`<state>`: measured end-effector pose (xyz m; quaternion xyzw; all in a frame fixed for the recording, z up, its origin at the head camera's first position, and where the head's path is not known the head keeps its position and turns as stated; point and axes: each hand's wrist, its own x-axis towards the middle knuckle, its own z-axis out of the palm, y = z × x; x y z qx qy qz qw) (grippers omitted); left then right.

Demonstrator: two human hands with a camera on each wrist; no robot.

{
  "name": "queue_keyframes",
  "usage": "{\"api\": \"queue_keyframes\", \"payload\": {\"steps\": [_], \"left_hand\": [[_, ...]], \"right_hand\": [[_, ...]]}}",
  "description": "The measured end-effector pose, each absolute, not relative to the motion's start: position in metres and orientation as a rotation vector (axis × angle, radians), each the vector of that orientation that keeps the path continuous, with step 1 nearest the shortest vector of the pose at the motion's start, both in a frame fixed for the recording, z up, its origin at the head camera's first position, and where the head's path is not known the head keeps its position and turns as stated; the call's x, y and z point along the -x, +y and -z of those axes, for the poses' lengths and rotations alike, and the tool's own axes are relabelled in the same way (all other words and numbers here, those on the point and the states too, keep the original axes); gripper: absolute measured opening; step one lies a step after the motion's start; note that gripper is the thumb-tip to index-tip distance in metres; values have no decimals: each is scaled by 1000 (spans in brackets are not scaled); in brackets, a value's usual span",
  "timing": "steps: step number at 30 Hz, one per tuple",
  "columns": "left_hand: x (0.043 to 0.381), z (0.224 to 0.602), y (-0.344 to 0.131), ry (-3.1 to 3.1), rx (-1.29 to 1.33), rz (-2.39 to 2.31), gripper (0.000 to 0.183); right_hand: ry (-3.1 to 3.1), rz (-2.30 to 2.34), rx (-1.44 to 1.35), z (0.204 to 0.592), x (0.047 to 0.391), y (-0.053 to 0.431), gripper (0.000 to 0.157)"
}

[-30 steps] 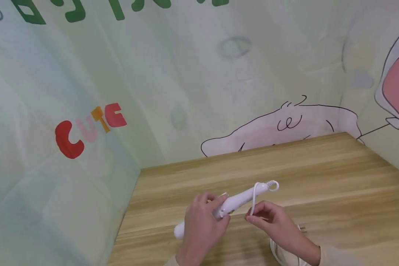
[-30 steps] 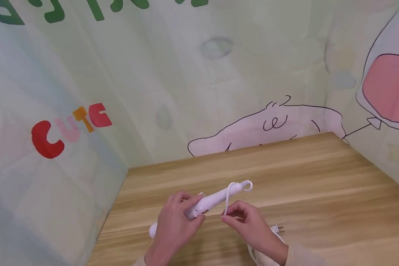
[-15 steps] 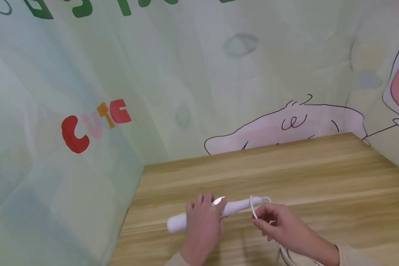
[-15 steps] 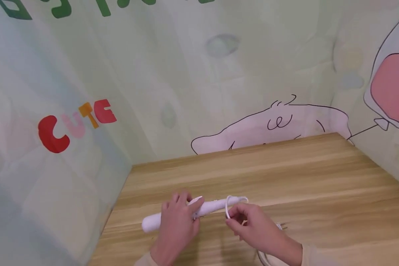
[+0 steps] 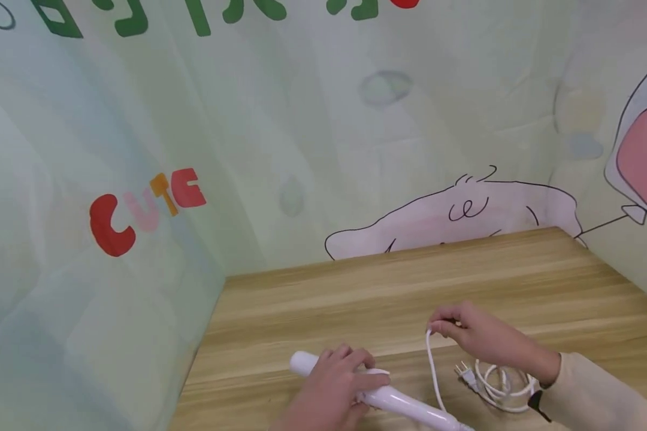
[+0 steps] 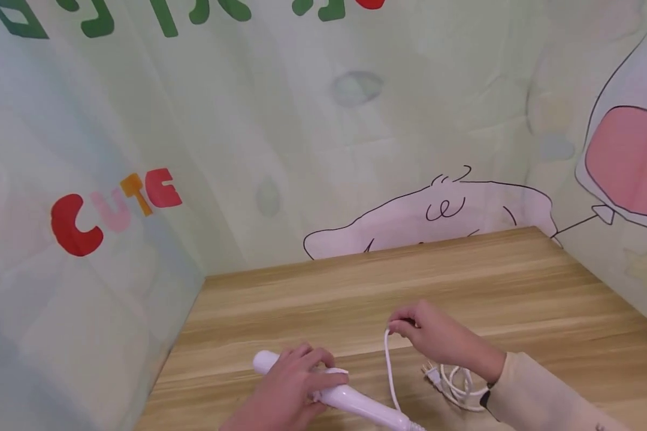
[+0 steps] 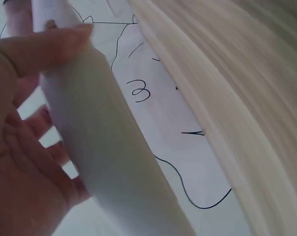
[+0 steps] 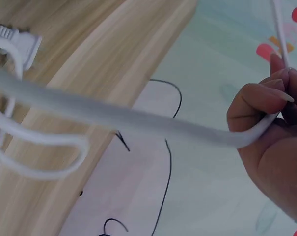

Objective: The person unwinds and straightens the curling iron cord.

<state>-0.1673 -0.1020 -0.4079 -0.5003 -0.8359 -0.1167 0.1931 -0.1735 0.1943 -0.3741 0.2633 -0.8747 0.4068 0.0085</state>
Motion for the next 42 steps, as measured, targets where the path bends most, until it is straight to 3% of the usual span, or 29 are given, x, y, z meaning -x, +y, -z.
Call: {"api": "queue_keyframes", "payload": {"steps": [5, 8, 11, 16, 21, 27, 42], "left_hand": [[164, 403, -105, -2353, 1412, 872, 48], [163, 398, -105, -2331, 1241, 1118, 49], [166, 394, -103, -2325, 1014, 1081, 50], [170, 393, -102, -2303, 818, 848, 49], [170, 393, -100, -2328, 723, 775, 47], [174, 390, -101, -2356, 612, 790, 44], [196, 386, -133, -2297, 398, 745, 45]], "right_hand": [[-2683, -1310, -831, 388, 183, 200, 13], [-2608, -1308, -884, 410, 183, 199, 9], [-2507, -1062, -1011, 437, 178, 192, 9], [-2254, -580, -1144, 463, 164, 170, 23], [-2219, -919, -1049, 457, 150, 155, 44], [-2227, -1419, -771, 448, 140, 153, 26], [-2295, -1564, -626, 440, 151, 201, 12]]}}
